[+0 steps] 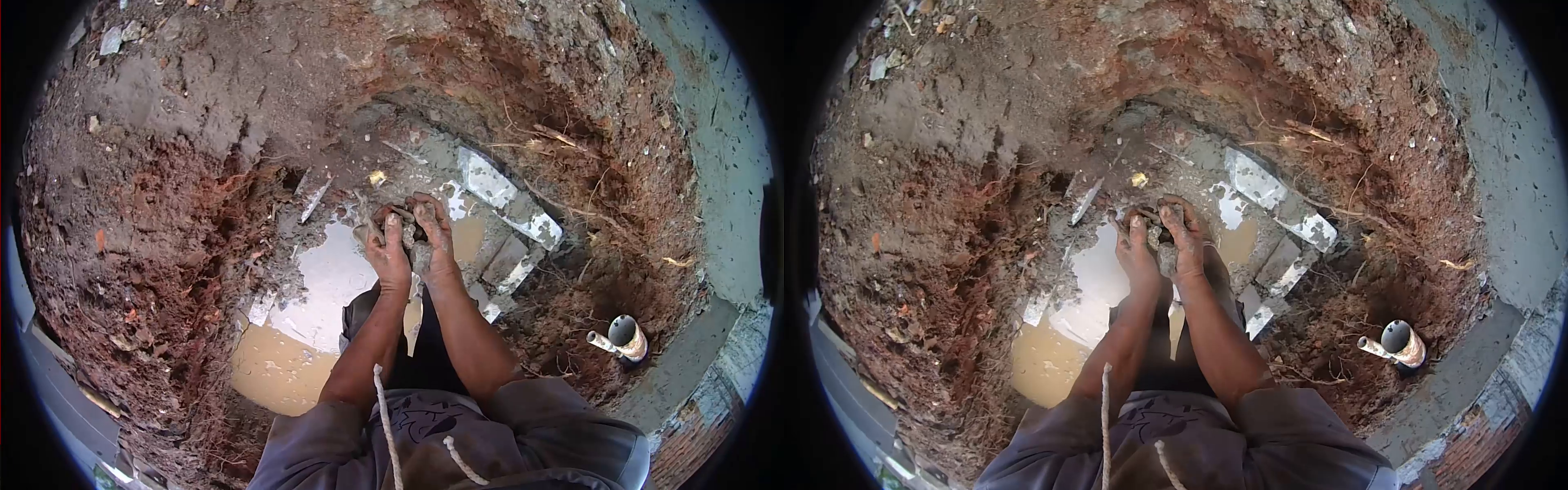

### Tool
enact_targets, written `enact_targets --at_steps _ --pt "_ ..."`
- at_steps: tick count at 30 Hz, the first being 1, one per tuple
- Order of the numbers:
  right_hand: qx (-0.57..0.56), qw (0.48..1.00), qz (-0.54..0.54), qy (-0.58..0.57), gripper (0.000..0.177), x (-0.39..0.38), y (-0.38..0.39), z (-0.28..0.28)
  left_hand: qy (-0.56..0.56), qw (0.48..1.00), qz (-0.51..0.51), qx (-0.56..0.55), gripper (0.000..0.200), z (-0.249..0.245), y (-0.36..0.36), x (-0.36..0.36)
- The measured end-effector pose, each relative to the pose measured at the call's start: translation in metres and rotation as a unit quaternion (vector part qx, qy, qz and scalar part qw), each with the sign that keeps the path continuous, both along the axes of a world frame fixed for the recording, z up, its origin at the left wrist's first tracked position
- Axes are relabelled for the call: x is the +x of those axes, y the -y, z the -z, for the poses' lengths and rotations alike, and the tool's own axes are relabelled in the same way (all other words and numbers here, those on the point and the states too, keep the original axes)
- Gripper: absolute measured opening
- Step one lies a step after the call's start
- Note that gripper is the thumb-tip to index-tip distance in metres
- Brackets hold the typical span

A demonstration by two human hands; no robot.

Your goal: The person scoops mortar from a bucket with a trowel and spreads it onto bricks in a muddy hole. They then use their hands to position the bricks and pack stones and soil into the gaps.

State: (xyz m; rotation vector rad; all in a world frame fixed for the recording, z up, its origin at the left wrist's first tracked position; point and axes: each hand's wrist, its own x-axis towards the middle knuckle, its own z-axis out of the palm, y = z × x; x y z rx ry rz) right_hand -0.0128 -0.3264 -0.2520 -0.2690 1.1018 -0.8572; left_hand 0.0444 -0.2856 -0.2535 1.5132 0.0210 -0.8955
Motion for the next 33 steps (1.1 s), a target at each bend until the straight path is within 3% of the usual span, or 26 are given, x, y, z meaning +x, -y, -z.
enact_targets --at_steps 1,4,5,7,8,10,11,12,13,14,17,19,21,22,25,26,27,29,31,33 --pt "0.0 0.999 0.029 0.03 0.033 -0.019 -0.011 0.047 0.001 0.999 0.006 0.031 0.04 0.02 -0.003 -0.009" --pt "0.064 0.996 0.053 0.007 0.032 -0.029 0.006 0.024 0.012 0.998 0.027 0.057 0.04 0.055 0.005 -0.033" --pt "0.071 0.995 0.063 0.011 0.033 -0.035 0.007 0.041 -0.051 0.994 0.06 0.076 0.04 0.057 0.007 -0.033" --pt "0.076 0.994 0.08 0.026 0.034 -0.044 0.012 0.082 -0.057 0.991 0.063 0.106 0.042 0.081 0.026 -0.034" --pt "0.132 0.987 0.086 0.038 0.037 -0.044 0.021 0.093 -0.061 0.988 0.064 0.125 0.043 0.092 0.035 -0.034" --pt "0.239 0.964 0.093 0.068 0.042 -0.033 0.059 0.121 -0.028 0.98 0.091 0.175 0.056 0.13 0.068 -0.023" --pt "0.219 0.965 0.077 0.12 0.041 -0.026 0.081 0.137 0.013 0.975 0.113 0.191 0.06 0.167 0.084 -0.015" --pt "0.2 0.963 0.061 0.169 0.042 -0.019 0.106 0.154 0.005 0.971 0.119 0.207 0.064 0.168 0.109 -0.006" --pt "0.208 0.965 0.051 0.15 0.04 -0.016 0.132 0.178 -0.002 0.967 0.125 0.224 0.069 0.167 0.135 0.003" --pt "0.215 0.967 0.042 0.128 0.039 -0.015 0.15 0.199 -0.058 0.962 0.118 0.238 0.074 0.138 0.17 0.012" --pt "0.266 0.961 0.064 -0.033 0.036 -0.011 0.184 0.228 -0.248 0.94 0.066 0.227 0.08 0.221 0.211 0.026" --pt "0.25 0.96 0.127 -0.021 0.034 -0.01 0.185 0.238 -0.307 0.939 0.013 0.151 0.083 0.294 0.207 0.015" --pt "0.28 0.945 0.167 -0.007 0.033 -0.017 0.184 0.259 -0.38 0.923 -0.022 0.048 0.078 0.283 0.209 0.011" --pt "0.268 0.943 0.2 -0.004 0.034 -0.028 0.188 0.274 -0.322 0.945 0.021 0.053 0.068 0.272 0.207 0.008" --pt "0.228 0.926 0.299 0.011 0.037 -0.046 0.192 0.251 -0.136 0.976 0.148 0.089 0.043 0.234 0.189 -0.009" --pt "0.197 0.923 0.331 0.023 0.038 -0.058 0.196 0.247 -0.17 0.967 0.176 0.075 0.043 0.231 0.185 -0.013" --pt "0.18 0.934 0.308 0.006 0.025 -0.073 0.195 0.25 -0.204 0.956 0.205 0.059 0.042 0.23 0.183 -0.018" --pt "0.173 0.949 0.25 -0.086 0.029 -0.085 0.183 0.256 -0.225 0.945 0.235 0.041 0.039 0.237 0.17 -0.034" --pt "0.157 0.948 0.132 -0.242 0.036 -0.089 0.176 0.268 -0.241 0.962 0.112 0.053 0.035 0.242 0.165 -0.035" --pt "-0.01 0.885 -0.06 -0.462 0.037 -0.086 0.16 0.272 -0.234 0.968 0.044 0.079 0.03 0.248 0.16 -0.022"
